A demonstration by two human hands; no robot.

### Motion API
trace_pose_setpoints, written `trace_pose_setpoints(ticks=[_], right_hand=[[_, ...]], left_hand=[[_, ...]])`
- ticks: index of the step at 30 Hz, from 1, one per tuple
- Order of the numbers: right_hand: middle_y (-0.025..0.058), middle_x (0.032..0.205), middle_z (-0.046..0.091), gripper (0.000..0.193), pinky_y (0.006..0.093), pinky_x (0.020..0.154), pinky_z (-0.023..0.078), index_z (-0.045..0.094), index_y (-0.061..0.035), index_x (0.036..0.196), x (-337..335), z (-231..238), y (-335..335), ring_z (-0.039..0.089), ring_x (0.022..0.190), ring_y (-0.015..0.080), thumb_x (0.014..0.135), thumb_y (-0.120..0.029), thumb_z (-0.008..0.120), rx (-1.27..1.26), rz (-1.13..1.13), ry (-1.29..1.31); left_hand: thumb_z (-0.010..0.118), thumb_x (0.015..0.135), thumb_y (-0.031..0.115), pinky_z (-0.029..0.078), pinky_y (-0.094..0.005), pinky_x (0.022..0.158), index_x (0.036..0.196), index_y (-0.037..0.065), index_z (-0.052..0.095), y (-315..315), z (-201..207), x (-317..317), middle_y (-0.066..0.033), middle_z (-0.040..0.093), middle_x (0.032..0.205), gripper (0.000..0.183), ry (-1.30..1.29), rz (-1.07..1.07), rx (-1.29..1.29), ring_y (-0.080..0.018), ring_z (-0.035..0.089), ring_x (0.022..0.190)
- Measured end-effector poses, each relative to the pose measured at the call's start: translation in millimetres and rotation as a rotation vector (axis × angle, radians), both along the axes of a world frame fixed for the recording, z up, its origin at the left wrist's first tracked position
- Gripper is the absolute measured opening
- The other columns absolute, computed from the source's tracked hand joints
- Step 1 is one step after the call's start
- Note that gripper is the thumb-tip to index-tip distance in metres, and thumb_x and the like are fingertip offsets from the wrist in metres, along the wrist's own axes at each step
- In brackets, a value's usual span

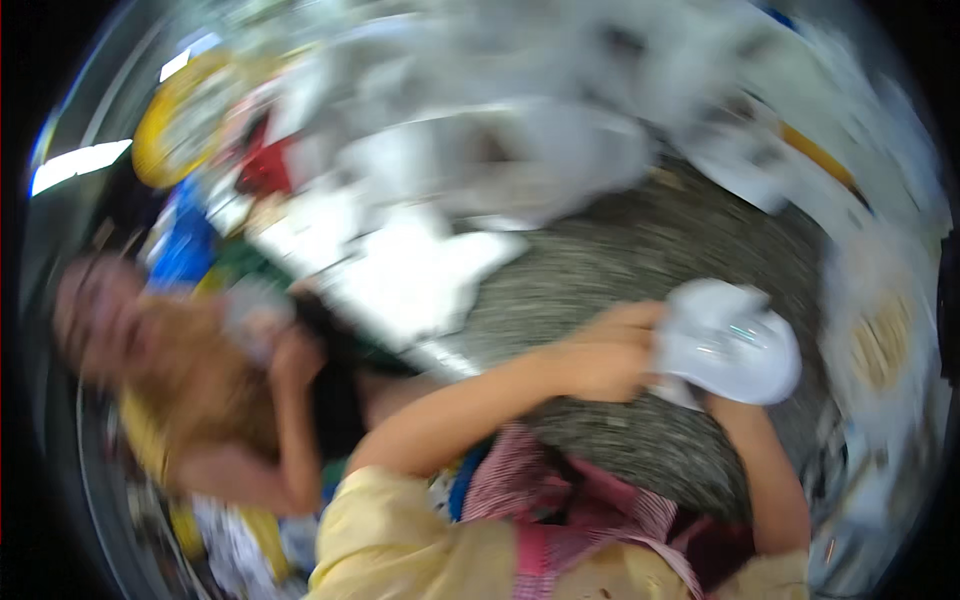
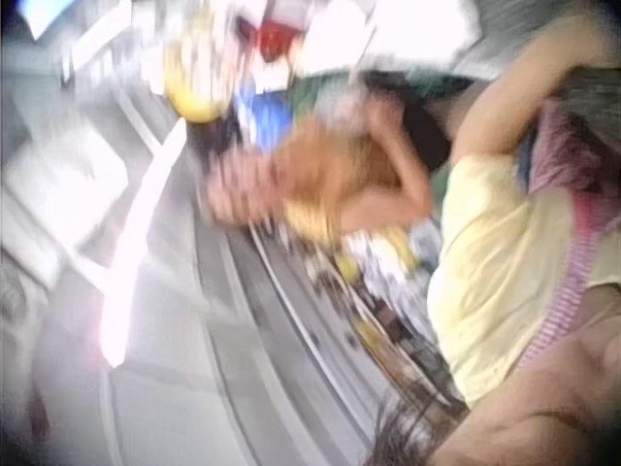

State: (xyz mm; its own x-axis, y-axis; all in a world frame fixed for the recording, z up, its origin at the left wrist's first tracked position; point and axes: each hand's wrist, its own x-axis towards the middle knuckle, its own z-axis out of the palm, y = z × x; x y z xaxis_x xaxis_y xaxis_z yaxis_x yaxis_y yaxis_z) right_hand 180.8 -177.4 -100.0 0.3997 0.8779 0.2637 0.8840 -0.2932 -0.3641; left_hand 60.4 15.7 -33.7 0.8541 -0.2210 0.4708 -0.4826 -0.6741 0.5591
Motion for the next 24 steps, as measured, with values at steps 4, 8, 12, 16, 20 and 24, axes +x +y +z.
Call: trace_pose_setpoints(ticks=[4, 8, 12, 16, 20, 24], right_hand=[[0.0138, 0.095, 0.057, 0.02, 0.034, 0.081, 0.041, 0.057, -0.0002, 0.094, 42.2, 2.6, -15.6, 0.054, 0.089, 0.0275, 0.076, -0.001, 0.046, 0.356, -0.277, 0.981], [0.0179, 0.082, 0.057, 0.02, 0.0372, 0.07, 0.041, 0.054, 0.0036, 0.091, 51.7, 8.7, 16.1, 0.054, 0.076, 0.0329, 0.073, -0.002, 0.046, 0.222, -0.029, -0.036], [0.0204, 0.088, 0.056, 0.022, 0.0383, 0.071, 0.041, 0.052, 0.0026, 0.094, 54.8, 16.6, 16.5, 0.053, 0.08, 0.0353, 0.073, -0.001, 0.047, 0.222, 0.033, 0.005], [0.0137, 0.076, 0.059, 0.012, 0.0325, 0.059, 0.046, 0.059, 0.0009, 0.083, 27.8, 45.6, 16.2, 0.055, 0.062, 0.0254, 0.078, -0.01, 0.057, 0.406, 0.296, -0.499], [0.0158, 0.079, 0.059, 0.017, 0.0379, 0.061, 0.045, 0.06, 0.0006, 0.085, 48.2, 23.5, 19.8, 0.055, 0.069, 0.0301, 0.08, -0.015, 0.055, 0.226, 0.302, -0.347], [0.0163, 0.083, 0.059, 0.018, 0.0389, 0.063, 0.045, 0.058, 0.0013, 0.088, 62.0, 7.1, 20.9, 0.055, 0.074, 0.0319, 0.079, -0.013, 0.052, 0.259, 0.333, -0.534]], left_hand=[[0.057, 0.064, 0.025, 0.04, -0.0392, 0.076, 0.069, 0.003, 0.062, -18.9, -2.6, 33.2, -0.0152, 0.056, 0.082, 0.023, 0.125, 0.044, 0.049, -0.0298, 0.05, 0.089], [0.052, 0.071, 0.031, 0.033, -0.042, 0.085, 0.088, 0.003, 0.061, -19.2, -14.6, 41.1, -0.0174, 0.053, 0.103, 0.034, 0.389, 0.149, 0.364, -0.0286, 0.041, 0.106], [0.053, 0.071, 0.027, 0.033, -0.0408, 0.087, 0.091, 0.004, 0.061, -30.0, -9.1, 29.7, -0.0183, 0.052, 0.106, 0.032, 0.379, 0.316, 0.325, -0.0305, 0.04, 0.109], [0.055, 0.07, 0.023, 0.034, -0.0401, 0.087, 0.091, -0.001, 0.06, -37.9, -11.8, 22.5, -0.0207, 0.048, 0.111, 0.032, 0.474, 0.431, 0.174, -0.0324, 0.041, 0.108], [0.055, 0.071, 0.022, 0.034, -0.0402, 0.087, 0.092, -0.003, 0.058, -40.5, -18.7, 14.6, -0.0221, 0.046, 0.112, 0.033, 0.438, 0.519, 0.068, -0.0319, 0.042, 0.107], [0.054, 0.072, 0.021, 0.034, -0.0402, 0.086, 0.095, -0.003, 0.056, -39.9, -17.3, 17.4, -0.0219, 0.047, 0.11, 0.034, 0.437, 0.519, 0.123, -0.0316, 0.042, 0.107]])
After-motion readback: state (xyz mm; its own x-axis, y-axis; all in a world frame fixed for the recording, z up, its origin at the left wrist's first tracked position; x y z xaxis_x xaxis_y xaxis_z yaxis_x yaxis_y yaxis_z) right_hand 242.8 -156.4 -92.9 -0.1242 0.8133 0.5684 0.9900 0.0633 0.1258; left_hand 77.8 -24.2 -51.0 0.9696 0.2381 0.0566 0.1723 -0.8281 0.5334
